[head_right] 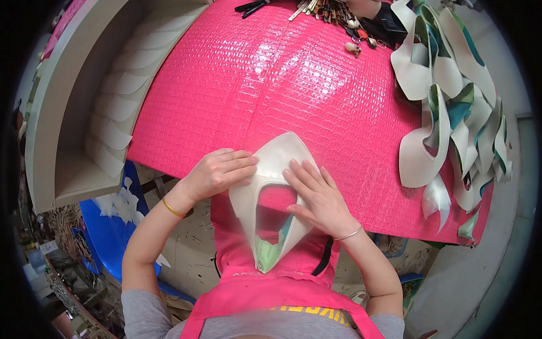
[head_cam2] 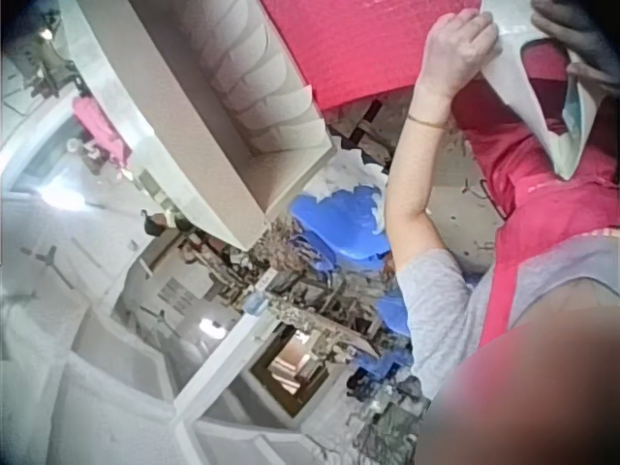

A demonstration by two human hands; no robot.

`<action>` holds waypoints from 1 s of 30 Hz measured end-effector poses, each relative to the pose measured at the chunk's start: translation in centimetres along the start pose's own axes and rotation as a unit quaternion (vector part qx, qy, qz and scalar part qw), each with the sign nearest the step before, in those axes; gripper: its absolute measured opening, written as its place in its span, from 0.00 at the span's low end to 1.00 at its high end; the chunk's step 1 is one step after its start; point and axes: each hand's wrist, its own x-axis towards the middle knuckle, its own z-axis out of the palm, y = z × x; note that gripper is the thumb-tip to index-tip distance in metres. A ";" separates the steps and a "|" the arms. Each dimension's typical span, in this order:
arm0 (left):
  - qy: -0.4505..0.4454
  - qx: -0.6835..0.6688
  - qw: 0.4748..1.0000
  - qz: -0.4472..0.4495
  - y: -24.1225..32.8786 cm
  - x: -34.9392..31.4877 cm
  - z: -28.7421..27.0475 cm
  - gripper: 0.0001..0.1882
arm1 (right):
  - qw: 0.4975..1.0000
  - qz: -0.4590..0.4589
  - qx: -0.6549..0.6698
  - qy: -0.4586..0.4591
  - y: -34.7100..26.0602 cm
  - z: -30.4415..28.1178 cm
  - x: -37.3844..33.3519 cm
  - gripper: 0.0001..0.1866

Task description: The worker is applying reinforcement paper to the heel of shoe uppers and using a pressing machine to secure them.

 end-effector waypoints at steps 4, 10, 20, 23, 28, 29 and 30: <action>-0.011 0.067 0.994 0.084 -0.4 -0.1 -0.2 0.10 | 1.000 -0.008 -0.014 0.006 0.1 -0.3 0.3 0.33; -0.063 0.103 0.993 0.011 0.5 -0.3 -0.5 0.12 | 0.999 -0.015 -0.011 0.031 0.2 -0.3 0.6 0.30; -0.080 0.083 0.988 -0.102 4.1 -1.5 0.6 0.18 | 0.996 -0.062 -0.048 0.039 -0.1 0.1 4.3 0.27; -0.069 0.075 0.990 -0.093 3.9 -1.3 0.6 0.17 | 0.990 -0.124 -0.013 0.069 1.9 0.6 5.2 0.26; -0.069 0.061 0.977 -0.191 5.3 0.3 1.2 0.12 | 0.992 -0.079 -0.076 0.067 2.4 0.0 5.2 0.23; -0.066 0.058 0.978 -0.188 5.1 0.7 1.8 0.12 | 0.992 -0.077 -0.070 0.074 2.6 -0.1 5.1 0.23; -0.022 0.058 0.987 -0.150 4.9 1.1 2.3 0.13 | 0.990 -0.105 -0.060 0.073 3.2 -0.4 4.4 0.24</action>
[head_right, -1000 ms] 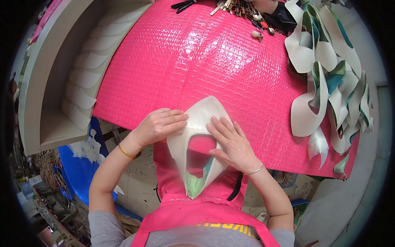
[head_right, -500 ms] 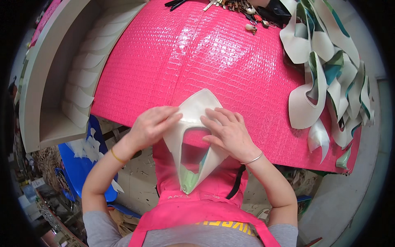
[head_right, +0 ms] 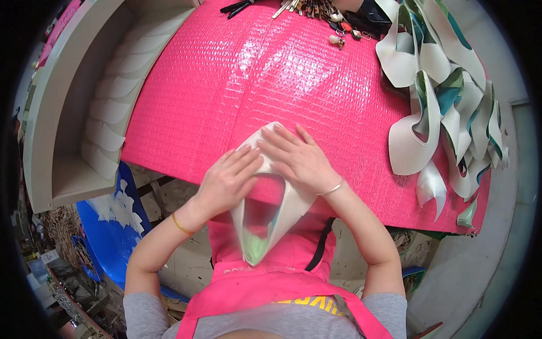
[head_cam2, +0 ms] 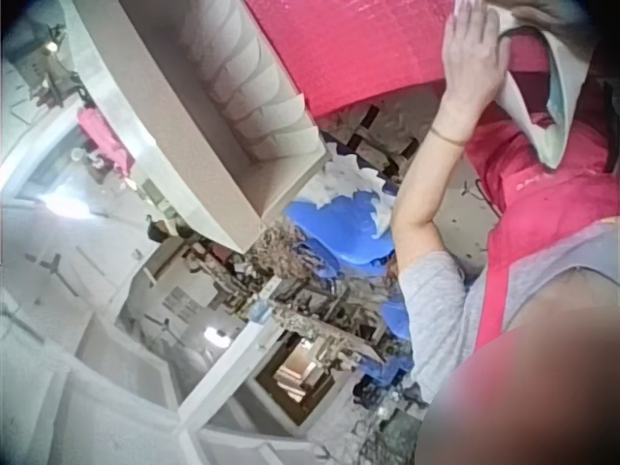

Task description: The worker is applying reinforcement paper to the heel of shoe uppers and using a pressing machine to secure them.

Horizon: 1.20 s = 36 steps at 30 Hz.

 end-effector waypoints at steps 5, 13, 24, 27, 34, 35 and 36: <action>-0.061 -0.032 0.998 0.007 -0.9 0.6 -1.1 0.16 | 0.993 0.016 0.108 -0.037 1.2 -1.1 -8.3 0.22; 0.153 0.097 0.980 0.077 1.8 3.1 -1.3 0.18 | 0.837 0.225 0.468 0.171 -0.8 -1.8 -1.7 0.23; 0.311 0.089 0.934 -0.150 -16.5 12.9 -7.3 0.09 | 0.926 0.092 0.040 0.364 12.7 -4.4 10.9 0.14; 0.277 0.195 0.904 -0.261 -24.9 14.9 -10.0 0.09 | 0.873 0.181 0.339 0.301 13.2 -4.5 9.5 0.13; 0.091 0.326 0.923 -0.180 -32.5 18.2 -11.6 0.11 | 0.937 0.170 0.219 0.211 11.8 -7.0 8.2 0.08; 0.065 0.340 0.922 -0.173 -32.5 18.5 -11.7 0.11 | 0.936 0.176 0.222 0.210 11.6 -7.2 8.4 0.08; 0.062 0.339 0.923 -0.173 -32.5 18.8 -11.5 0.11 | 0.941 0.170 0.205 0.208 11.7 -7.3 8.5 0.08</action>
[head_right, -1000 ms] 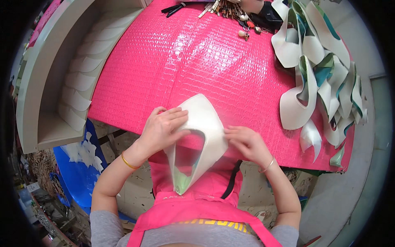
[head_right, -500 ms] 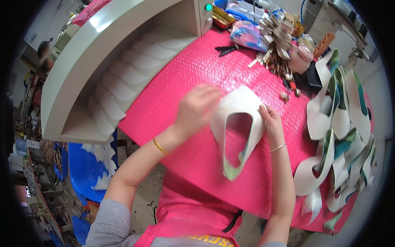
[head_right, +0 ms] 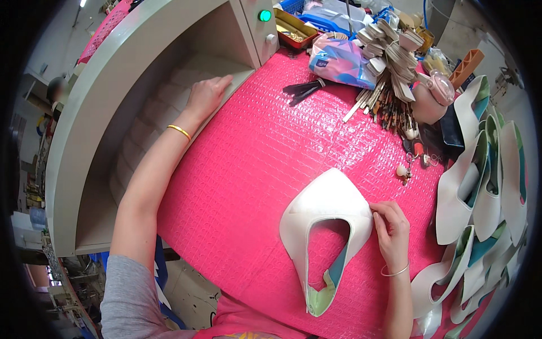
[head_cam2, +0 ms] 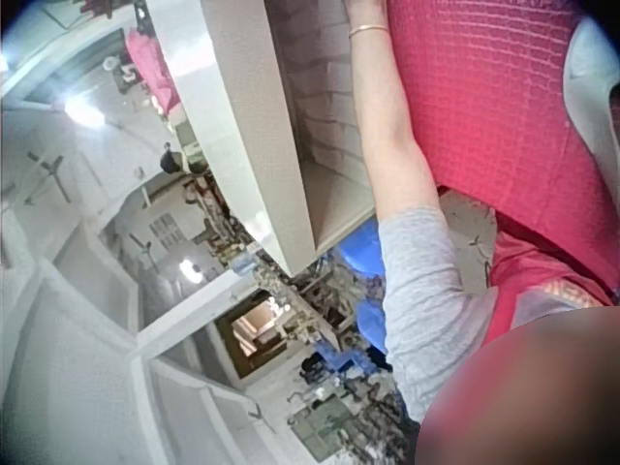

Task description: The worker is applying reinforcement paper to the heel of shoe uppers and using a pressing machine to secure them.

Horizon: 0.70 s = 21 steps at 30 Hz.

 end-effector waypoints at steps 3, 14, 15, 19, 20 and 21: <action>0.086 -0.086 0.992 -0.021 0.2 0.2 0.5 0.09 | 1.000 -0.006 -0.014 -0.009 0.1 -0.2 0.2 0.08; 0.243 -0.056 0.968 -0.038 1.5 0.9 -1.6 0.05 | 0.993 -0.048 -0.089 0.057 -2.1 -0.8 -0.6 0.11; 0.241 -0.058 0.968 -0.037 2.9 1.4 -3.2 0.05 | 0.993 -0.054 -0.088 0.055 -2.9 -1.0 -0.2 0.11; 0.276 -0.189 0.942 -0.034 8.4 1.6 -12.0 0.06 | 0.994 -0.093 0.014 0.055 -6.5 -0.7 2.8 0.19; 0.211 -0.260 0.940 -0.062 9.4 1.3 -13.8 0.08 | 0.989 -0.122 0.038 0.076 -7.0 0.0 4.1 0.23; 0.214 -0.265 0.939 -0.052 10.0 1.1 -15.5 0.08 | 0.985 -0.144 0.045 0.079 -7.3 0.1 5.6 0.32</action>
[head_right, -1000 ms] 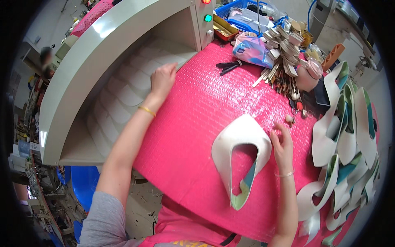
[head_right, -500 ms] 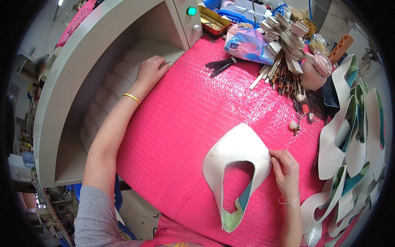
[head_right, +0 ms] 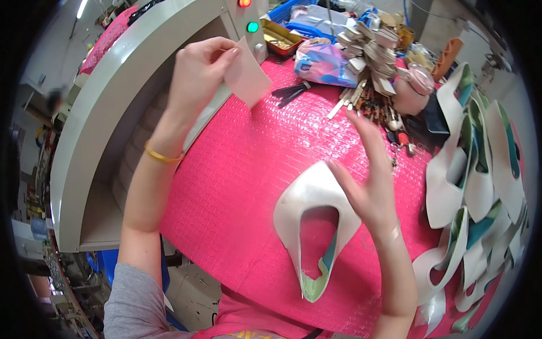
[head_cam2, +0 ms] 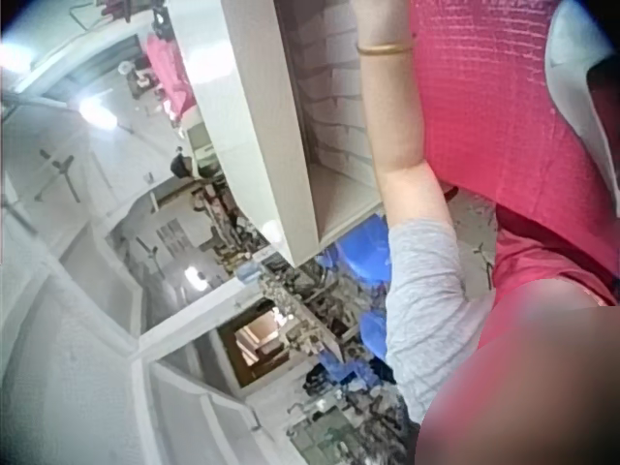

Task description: The worker is applying reinforcement paper to the heel of shoe uppers and using a pressing machine to secure them.

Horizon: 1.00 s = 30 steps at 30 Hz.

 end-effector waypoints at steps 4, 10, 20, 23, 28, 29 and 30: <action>-0.152 -0.263 0.952 -0.038 6.3 0.6 -5.8 0.09 | 0.991 -0.050 0.128 0.000 -0.8 1.6 4.8 0.42; -0.164 -0.296 0.941 -0.010 11.7 -1.7 -8.6 0.10 | 0.848 0.163 0.500 -0.070 -6.9 -2.1 -3.2 0.23; -0.627 -0.101 0.764 0.109 18.5 -18.9 -0.3 0.19 | 0.875 0.212 0.426 0.087 -7.8 -11.7 -17.8 0.16; -0.478 -0.412 0.768 -0.113 18.7 -18.5 -2.8 0.20 | 0.881 0.172 0.417 0.143 -8.7 -10.0 -18.0 0.15; -0.329 -0.635 0.659 -0.231 19.3 -19.1 -4.6 0.24 | 0.896 0.081 0.395 0.186 -10.7 -5.6 -15.6 0.15; -0.304 -0.655 0.650 -0.236 20.0 -19.2 -4.9 0.24 | 0.900 0.051 0.384 0.199 -10.7 -5.1 -15.3 0.15; -0.276 -0.673 0.643 -0.242 20.2 -19.3 -5.3 0.23 | 0.899 0.051 0.388 0.196 -10.9 -4.7 -15.0 0.15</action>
